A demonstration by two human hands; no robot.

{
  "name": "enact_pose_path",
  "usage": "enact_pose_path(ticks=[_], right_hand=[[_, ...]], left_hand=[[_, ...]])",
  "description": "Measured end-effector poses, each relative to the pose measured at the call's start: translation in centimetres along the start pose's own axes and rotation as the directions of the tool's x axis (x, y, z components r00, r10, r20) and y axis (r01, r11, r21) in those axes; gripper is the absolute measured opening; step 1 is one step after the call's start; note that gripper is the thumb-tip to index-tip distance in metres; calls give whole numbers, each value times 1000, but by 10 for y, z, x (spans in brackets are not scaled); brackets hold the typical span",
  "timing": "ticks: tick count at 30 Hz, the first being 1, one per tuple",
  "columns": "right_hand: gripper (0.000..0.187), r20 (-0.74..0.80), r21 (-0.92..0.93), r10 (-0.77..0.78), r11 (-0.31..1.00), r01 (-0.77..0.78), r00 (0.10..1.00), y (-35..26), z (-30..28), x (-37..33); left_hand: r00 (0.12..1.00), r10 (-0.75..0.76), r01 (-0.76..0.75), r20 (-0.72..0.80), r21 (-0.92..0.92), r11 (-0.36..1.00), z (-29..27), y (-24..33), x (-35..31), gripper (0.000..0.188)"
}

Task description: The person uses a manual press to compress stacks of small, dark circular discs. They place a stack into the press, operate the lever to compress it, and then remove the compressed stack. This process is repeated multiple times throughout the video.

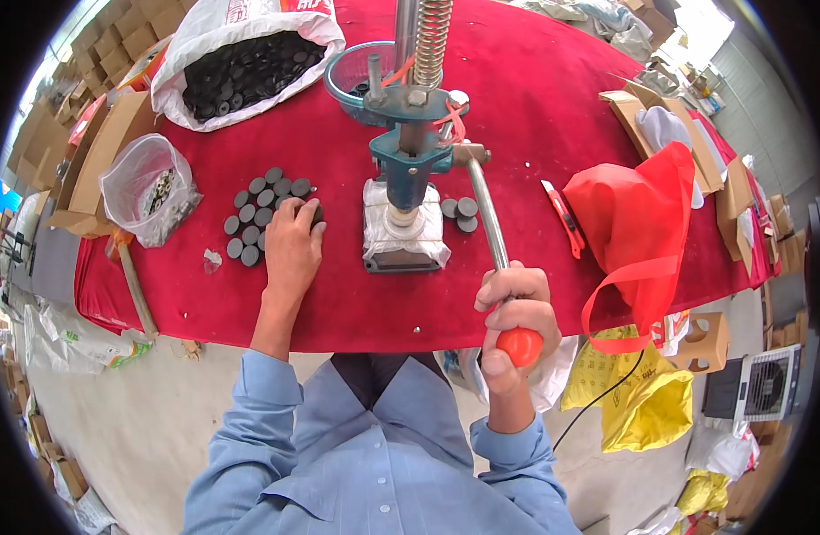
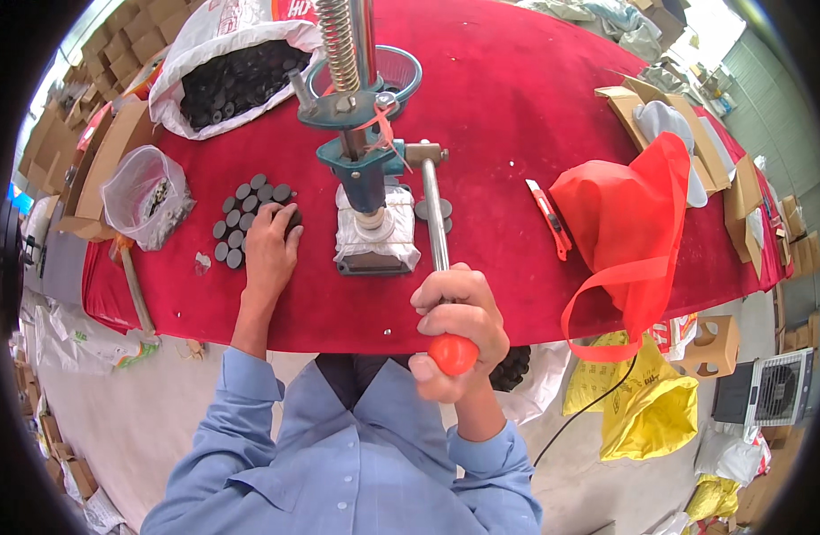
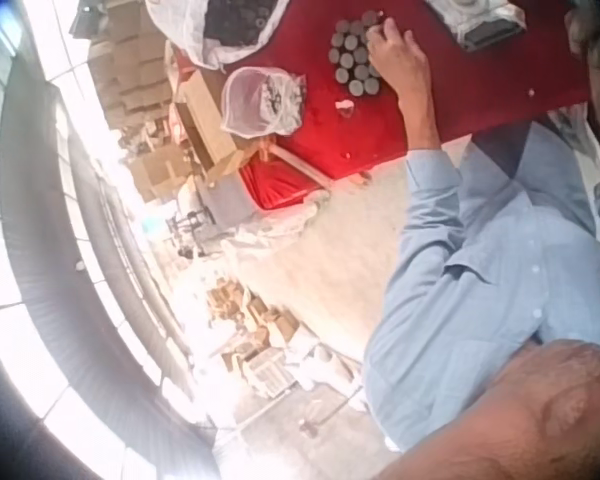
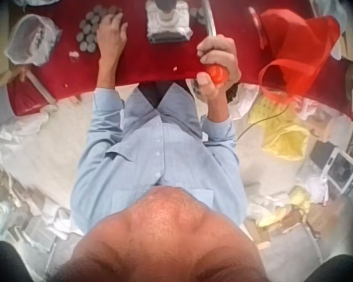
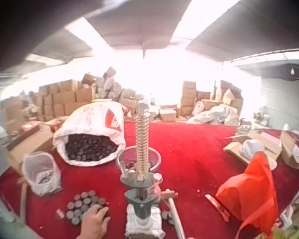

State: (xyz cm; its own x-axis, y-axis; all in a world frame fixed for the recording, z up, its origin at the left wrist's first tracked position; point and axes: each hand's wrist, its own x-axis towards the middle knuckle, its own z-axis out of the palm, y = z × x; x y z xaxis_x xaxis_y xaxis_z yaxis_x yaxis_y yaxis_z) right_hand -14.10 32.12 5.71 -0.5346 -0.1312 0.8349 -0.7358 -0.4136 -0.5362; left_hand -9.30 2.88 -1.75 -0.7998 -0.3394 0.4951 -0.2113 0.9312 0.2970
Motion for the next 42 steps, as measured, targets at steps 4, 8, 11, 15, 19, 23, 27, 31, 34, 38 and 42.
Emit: enact_pose_path(ticks=[4,8,11,15,19,23,27,31,34,38,42], right_hand=[[39,51,-46,133,990,-131,990,-22,-1,18],[43,113,-103,186,979,-175,976,-42,-3,69],[41,32,-169,281,947,-271,959,-61,12,108],[46,31,-272,347,905,-326,938,-54,19,154],[48,44,-312,372,887,-341,927,-45,18,168],[47,20,-305,372,886,-349,928,-45,18,166],[47,47,-294,325,908,-297,945,-48,18,157],[46,46,-201,237,954,-224,970,-48,12,125],[44,40,-123,162,980,-156,986,-45,8,84],[46,41,-54,-57,997,59,998,-8,-7,0],[45,-38,-16,9,1000,-10,999,-13,5,-1]], left_hand=[[1000,10,-10,-5,-126,992,-1,-5,-3,37],[992,-124,120,21,-445,887,-8,19,-6,39],[996,-64,26,-56,-515,857,-14,54,-2,44],[999,-48,47,14,-608,792,1,85,4,54],[1000,-18,13,-4,-572,820,11,95,10,62],[999,-40,40,12,-584,811,12,100,12,63],[998,-64,59,14,-600,798,14,100,13,62],[996,-85,76,14,-604,794,12,97,11,59],[997,-42,7,-70,-443,897,3,76,4,49],[990,-28,29,-139,5,1000,-17,28,-8,32],[987,-135,152,-92,212,965,-22,-4,-23,33]])
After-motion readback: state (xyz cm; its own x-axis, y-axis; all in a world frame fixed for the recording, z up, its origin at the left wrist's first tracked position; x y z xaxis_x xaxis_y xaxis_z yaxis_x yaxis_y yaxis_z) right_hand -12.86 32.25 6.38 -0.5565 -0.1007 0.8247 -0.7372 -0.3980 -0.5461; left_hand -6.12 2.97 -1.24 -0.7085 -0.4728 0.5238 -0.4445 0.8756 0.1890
